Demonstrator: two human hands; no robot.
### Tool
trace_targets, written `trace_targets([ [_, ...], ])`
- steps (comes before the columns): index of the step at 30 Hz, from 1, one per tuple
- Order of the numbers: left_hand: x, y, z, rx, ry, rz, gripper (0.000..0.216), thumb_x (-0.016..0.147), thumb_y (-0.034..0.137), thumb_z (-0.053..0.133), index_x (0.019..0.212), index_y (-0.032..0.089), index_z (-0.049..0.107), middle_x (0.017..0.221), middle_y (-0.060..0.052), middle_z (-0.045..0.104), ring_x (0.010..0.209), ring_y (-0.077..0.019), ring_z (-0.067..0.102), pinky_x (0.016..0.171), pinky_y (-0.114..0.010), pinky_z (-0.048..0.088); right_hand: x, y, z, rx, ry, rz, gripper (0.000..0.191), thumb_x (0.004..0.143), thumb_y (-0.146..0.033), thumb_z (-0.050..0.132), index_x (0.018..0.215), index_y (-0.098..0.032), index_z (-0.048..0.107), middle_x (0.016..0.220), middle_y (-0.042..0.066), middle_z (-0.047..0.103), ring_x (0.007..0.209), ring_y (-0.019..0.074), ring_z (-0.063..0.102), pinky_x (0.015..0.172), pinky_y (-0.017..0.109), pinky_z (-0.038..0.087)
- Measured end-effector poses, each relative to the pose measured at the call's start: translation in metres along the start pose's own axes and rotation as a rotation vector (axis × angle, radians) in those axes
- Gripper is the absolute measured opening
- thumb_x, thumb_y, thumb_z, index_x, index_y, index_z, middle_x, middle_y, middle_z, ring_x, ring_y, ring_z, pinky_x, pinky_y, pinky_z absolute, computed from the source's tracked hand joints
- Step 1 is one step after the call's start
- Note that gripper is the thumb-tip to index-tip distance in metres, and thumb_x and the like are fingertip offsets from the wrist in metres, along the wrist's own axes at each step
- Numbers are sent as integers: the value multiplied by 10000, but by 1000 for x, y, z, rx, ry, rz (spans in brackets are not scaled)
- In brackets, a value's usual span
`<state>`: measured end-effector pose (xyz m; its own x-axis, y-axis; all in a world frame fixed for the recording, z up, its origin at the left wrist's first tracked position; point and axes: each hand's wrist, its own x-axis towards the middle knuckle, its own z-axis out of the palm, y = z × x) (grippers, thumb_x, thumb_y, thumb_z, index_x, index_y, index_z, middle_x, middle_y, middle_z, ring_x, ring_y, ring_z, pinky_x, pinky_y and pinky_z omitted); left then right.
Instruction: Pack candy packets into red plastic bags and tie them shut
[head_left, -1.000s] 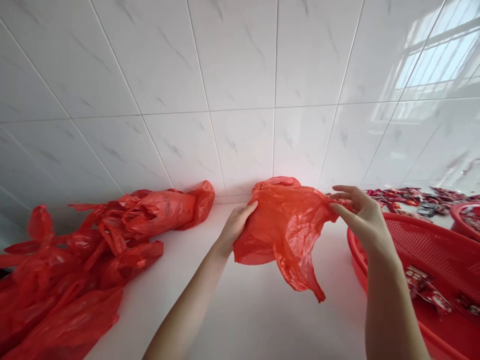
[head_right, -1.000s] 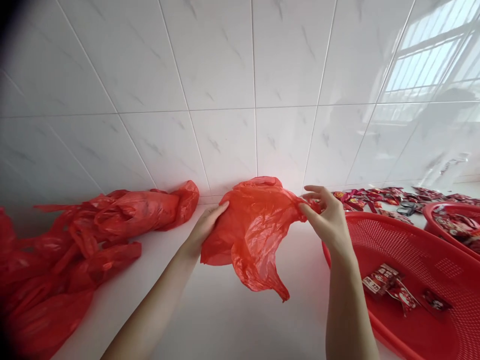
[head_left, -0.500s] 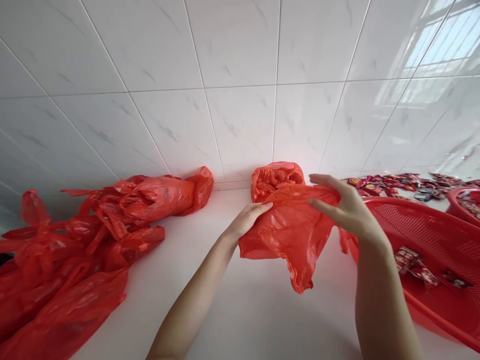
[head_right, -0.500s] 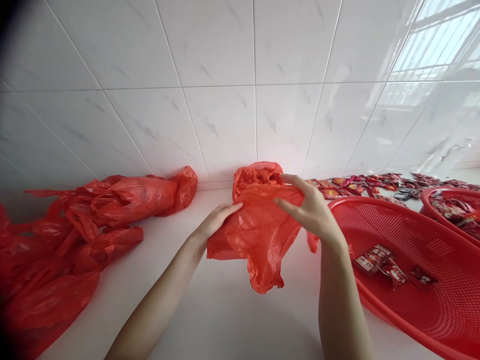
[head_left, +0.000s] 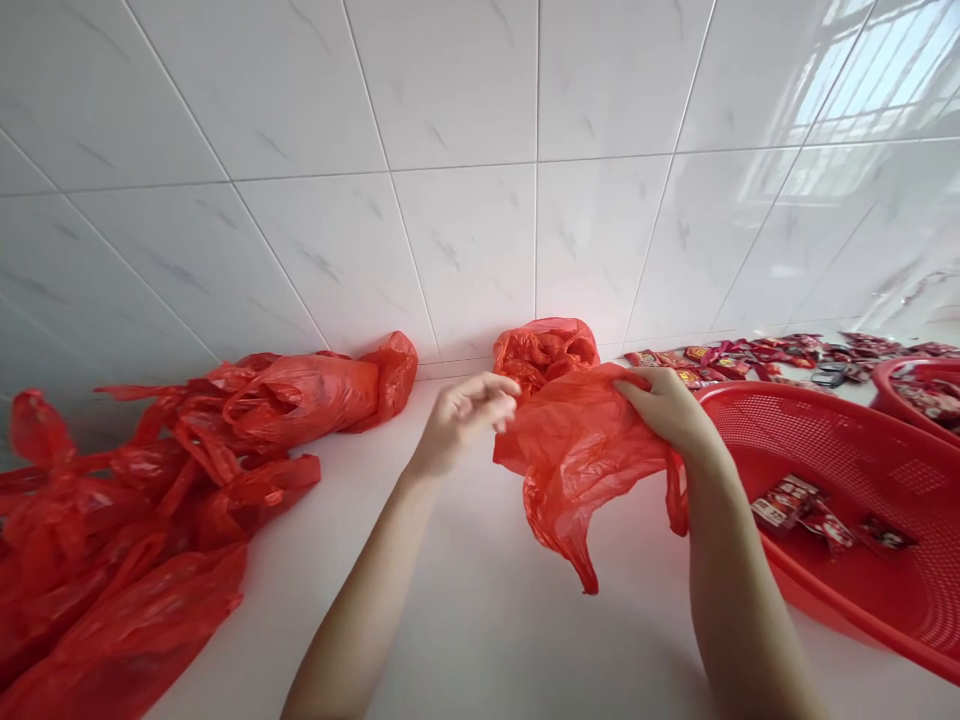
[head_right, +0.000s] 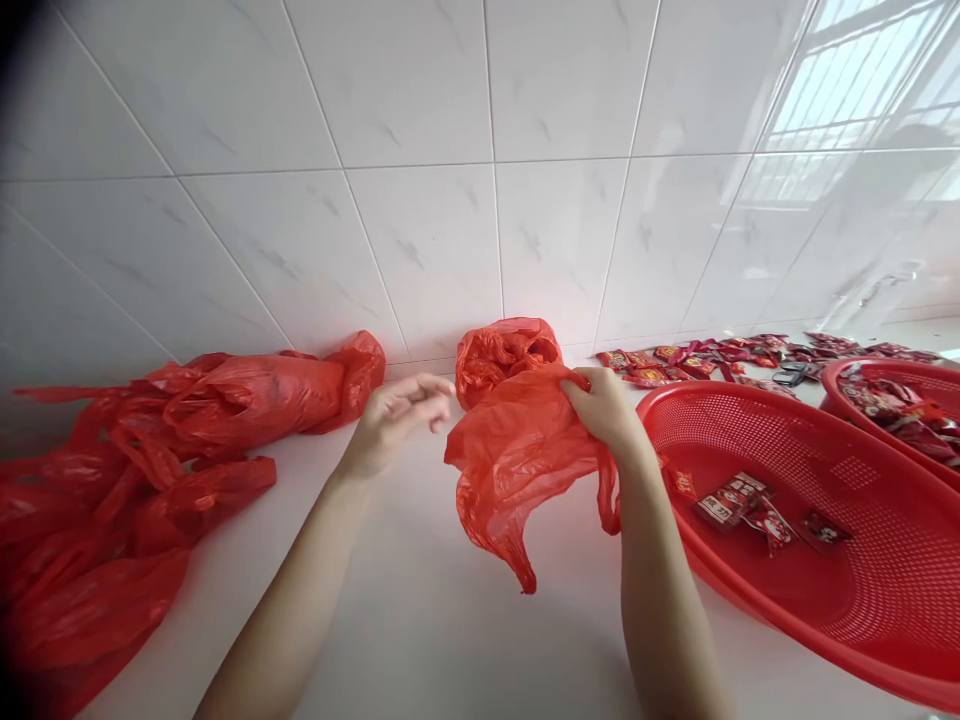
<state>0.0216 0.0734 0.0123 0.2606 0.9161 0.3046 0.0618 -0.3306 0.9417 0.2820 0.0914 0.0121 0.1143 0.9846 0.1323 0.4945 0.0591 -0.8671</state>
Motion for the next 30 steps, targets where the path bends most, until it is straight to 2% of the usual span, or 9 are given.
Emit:
trace_targets([
  [3, -41, 30, 41, 185, -512, -3, 193, 930, 294, 586, 1012, 203, 736, 901, -34, 745, 830, -175, 700, 761, -276, 554, 3, -1, 9, 26, -50, 58, 195, 786, -283, 522, 640, -171, 587, 544, -29, 522, 516, 127, 503, 484, 228, 361],
  [4, -54, 36, 55, 290, -619, 29, 209, 944, 273, 565, 1053, 205, 729, 986, -53, 753, 905, -199, 709, 816, -299, 563, 4, -2, 11, 25, -55, 64, 202, 789, -277, 504, 632, -172, 575, 546, -28, 518, 512, 123, 499, 479, 225, 357],
  [6, -72, 38, 79, 482, -606, 94, 297, 968, 256, 508, 1207, 190, 671, 1138, -104, 724, 1028, -247, 697, 885, -356, 576, 4, -3, 13, 16, -62, 69, 212, 792, -273, 482, 623, -172, 561, 554, -26, 514, 517, 120, 497, 477, 220, 353],
  [9, -76, 24, 96, 680, -431, 163, 425, 1010, 230, 396, 1400, 130, 530, 1388, -177, 597, 1265, -289, 598, 1038, -428, 538, 4, -4, 13, -5, -83, 65, 218, 788, -277, 479, 605, -176, 541, 562, -28, 511, 524, 115, 482, 483, 219, 351],
  [17, -51, -6, 97, 907, -202, 245, 476, 1044, 267, 335, 1458, 69, 460, 1501, -216, 507, 1420, -326, 458, 1145, -512, 452, 1, -6, 16, -92, -287, 26, 238, 822, -223, 484, 625, -174, 607, 634, 3, 637, 602, 138, 557, 583, 236, 446],
  [19, -46, -8, 95, 967, -120, 253, 419, 1042, 251, 335, 1359, 87, 555, 1411, -198, 586, 1350, -326, 511, 1134, -530, 443, -1, -9, 15, -121, -362, 23, 241, 840, -213, 487, 692, -174, 673, 680, 12, 680, 662, 154, 601, 621, 236, 475],
  [24, -23, -18, 73, 1114, -79, 108, 447, 1044, 276, 354, 795, 160, 707, 949, -115, 733, 1072, -281, 631, 1141, -573, 376, -5, -14, 17, -279, -559, 69, 252, 864, -191, 499, 777, -185, 736, 752, 8, 726, 709, 164, 639, 639, 235, 489],
  [27, -11, -25, 55, 1220, -157, -46, 474, 999, 235, 409, 583, 176, 627, 842, -110, 725, 1085, -289, 640, 1212, -621, 231, 2, -4, 25, -391, -566, 127, 207, 863, -202, 547, 782, -169, 734, 839, 44, 751, 744, 188, 665, 627, 245, 484],
  [30, -6, -28, 42, 1292, -352, -220, 414, 889, 148, 480, 478, 192, 505, 715, -83, 685, 1084, -306, 639, 1204, -668, 187, 13, 10, 32, -517, -466, 189, 175, 866, -235, 590, 876, -136, 734, 933, 120, 753, 808, 238, 689, 649, 279, 492],
])
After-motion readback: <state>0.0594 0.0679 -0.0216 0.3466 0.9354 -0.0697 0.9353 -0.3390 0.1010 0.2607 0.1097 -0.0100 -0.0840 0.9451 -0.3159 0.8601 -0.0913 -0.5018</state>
